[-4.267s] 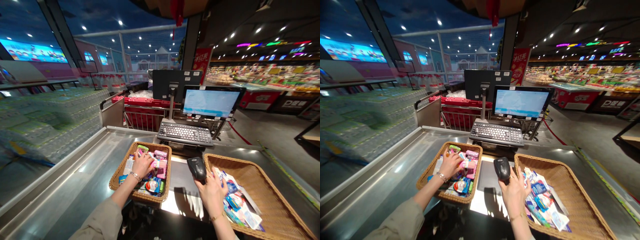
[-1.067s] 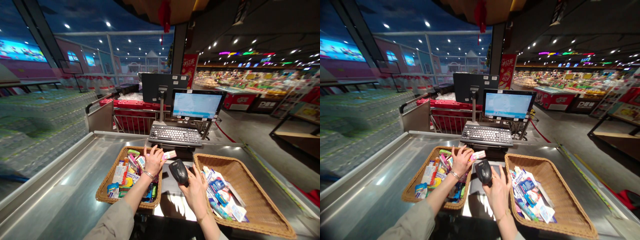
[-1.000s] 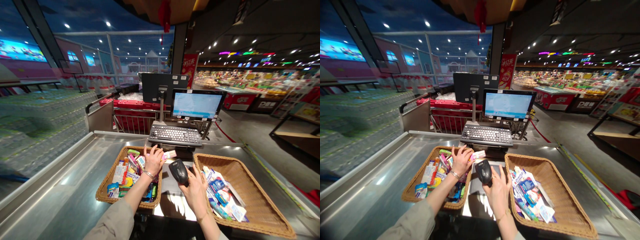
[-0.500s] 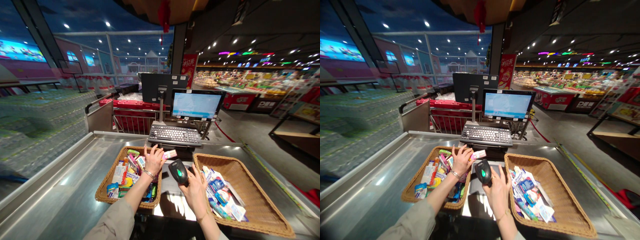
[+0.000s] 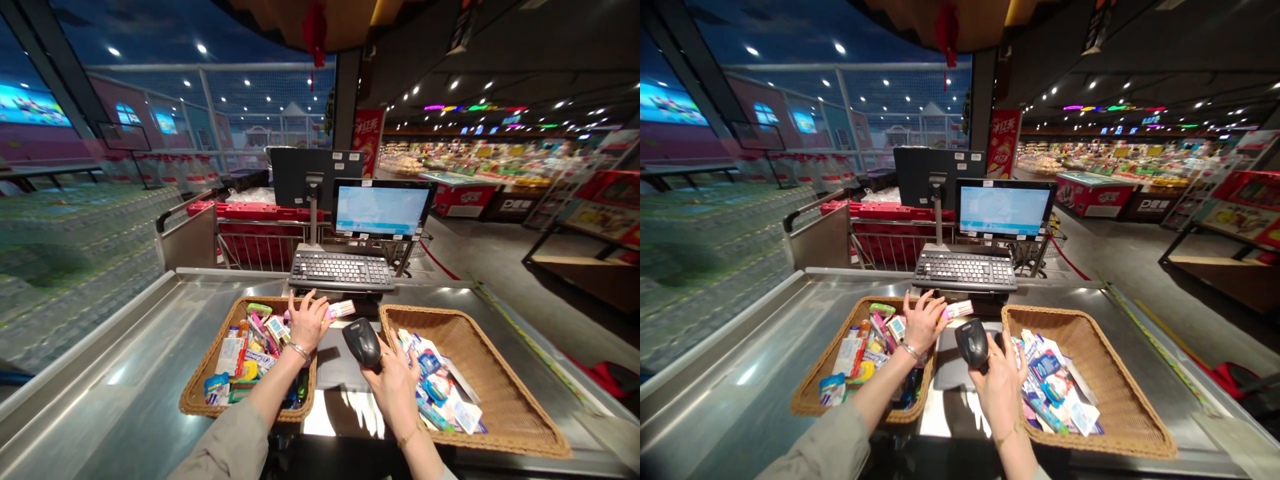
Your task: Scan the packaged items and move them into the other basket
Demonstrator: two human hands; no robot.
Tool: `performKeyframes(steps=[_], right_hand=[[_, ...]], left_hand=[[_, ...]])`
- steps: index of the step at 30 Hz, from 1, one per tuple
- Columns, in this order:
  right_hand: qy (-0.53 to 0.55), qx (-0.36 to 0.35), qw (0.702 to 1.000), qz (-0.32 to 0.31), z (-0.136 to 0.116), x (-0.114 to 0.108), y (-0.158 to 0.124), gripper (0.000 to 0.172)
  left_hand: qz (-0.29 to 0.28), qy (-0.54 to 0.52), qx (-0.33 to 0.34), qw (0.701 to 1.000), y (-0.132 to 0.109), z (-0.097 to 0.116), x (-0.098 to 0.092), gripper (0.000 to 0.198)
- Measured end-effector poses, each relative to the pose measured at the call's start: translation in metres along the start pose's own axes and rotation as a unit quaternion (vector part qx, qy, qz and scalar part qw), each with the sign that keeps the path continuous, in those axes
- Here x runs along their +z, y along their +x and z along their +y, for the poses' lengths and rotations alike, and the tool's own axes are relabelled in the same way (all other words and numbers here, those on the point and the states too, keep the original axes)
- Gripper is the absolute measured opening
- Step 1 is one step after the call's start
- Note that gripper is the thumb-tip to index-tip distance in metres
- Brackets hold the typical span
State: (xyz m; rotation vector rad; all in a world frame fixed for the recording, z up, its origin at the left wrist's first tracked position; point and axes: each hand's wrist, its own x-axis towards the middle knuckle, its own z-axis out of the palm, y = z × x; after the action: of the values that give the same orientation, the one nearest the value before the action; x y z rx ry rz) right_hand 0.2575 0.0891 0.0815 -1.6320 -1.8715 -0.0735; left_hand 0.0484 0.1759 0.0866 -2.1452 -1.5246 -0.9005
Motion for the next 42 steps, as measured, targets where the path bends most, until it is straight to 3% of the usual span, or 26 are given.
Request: performKeyframes(steps=[28, 42], right_hand=[[-0.077, 0.134, 0.985, 0.082, 0.066, -0.035, -0.012, 0.03], [-0.081, 0.215, 0.968, 0.104, 0.102, -0.057, -0.022, 0.038]], left_hand=[[-0.006, -0.051, 0.102, 0.993, 0.039, 0.063, 0.036, 0.024], [-0.014, -0.078, 0.189, 0.979, 0.048, 0.099, 0.07, 0.02]])
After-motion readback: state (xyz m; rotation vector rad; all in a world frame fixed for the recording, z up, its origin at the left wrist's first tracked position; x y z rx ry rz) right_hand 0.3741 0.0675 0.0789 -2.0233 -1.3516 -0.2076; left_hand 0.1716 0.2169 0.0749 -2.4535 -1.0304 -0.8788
